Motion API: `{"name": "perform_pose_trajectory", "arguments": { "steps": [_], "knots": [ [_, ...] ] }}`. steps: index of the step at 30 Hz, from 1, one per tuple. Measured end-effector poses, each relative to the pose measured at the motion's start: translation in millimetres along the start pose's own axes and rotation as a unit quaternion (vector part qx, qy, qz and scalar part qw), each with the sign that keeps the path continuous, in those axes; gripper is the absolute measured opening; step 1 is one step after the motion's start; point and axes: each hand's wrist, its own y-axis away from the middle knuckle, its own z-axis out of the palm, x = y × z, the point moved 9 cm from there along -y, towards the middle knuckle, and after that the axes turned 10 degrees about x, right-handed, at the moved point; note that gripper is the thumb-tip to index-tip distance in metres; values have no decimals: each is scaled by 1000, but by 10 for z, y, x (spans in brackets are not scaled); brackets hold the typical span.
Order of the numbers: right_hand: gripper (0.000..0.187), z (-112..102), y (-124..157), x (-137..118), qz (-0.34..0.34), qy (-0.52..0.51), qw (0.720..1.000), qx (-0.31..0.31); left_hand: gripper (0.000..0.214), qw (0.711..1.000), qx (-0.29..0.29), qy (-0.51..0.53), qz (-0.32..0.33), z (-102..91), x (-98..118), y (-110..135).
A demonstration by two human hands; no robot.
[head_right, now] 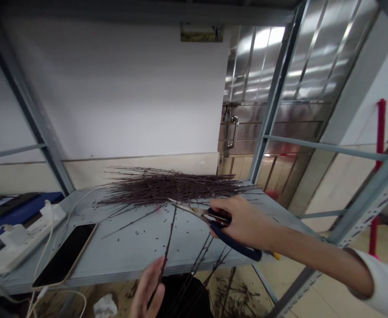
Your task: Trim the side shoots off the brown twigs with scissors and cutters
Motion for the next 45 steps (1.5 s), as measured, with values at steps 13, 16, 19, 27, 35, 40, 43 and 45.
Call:
{"name": "perform_pose_trajectory", "arguments": {
  "steps": [13, 16, 19, 27, 35, 40, 43, 45],
  "knots": [
    [32, -103, 123, -10, -49, 23, 999, 7, 40, 976, -216, 14, 31, 1061, 925, -357],
    [35, -111, 140, 29, -49, 34, 998, 8, 35, 983, -168, 65, 34, 1022, 925, -353],
    [36, -113, 145, 24, -40, 34, 999, 7, 22, 987, -99, 62, 108, 936, 1025, -311],
    [43, -153, 161, 22, 8, 46, 998, -40, 22, 933, 11, -40, 358, 843, 1320, -41],
    [40, -210, 216, -86, -5, 27, 995, -94, 42, 874, 3, -127, 469, 904, 1286, 144],
    [41, -193, 216, -46, -12, 48, 997, -53, 48, 856, 5, -156, 493, 915, 1293, 202],
    [42, -169, 209, 5, -10, 59, 998, -24, 48, 856, 4, -163, 491, 900, 1296, 189],
    [41, -158, 205, 27, -8, 60, 998, -12, 46, 861, 3, -156, 485, 879, 1306, 172]
  ]
}}
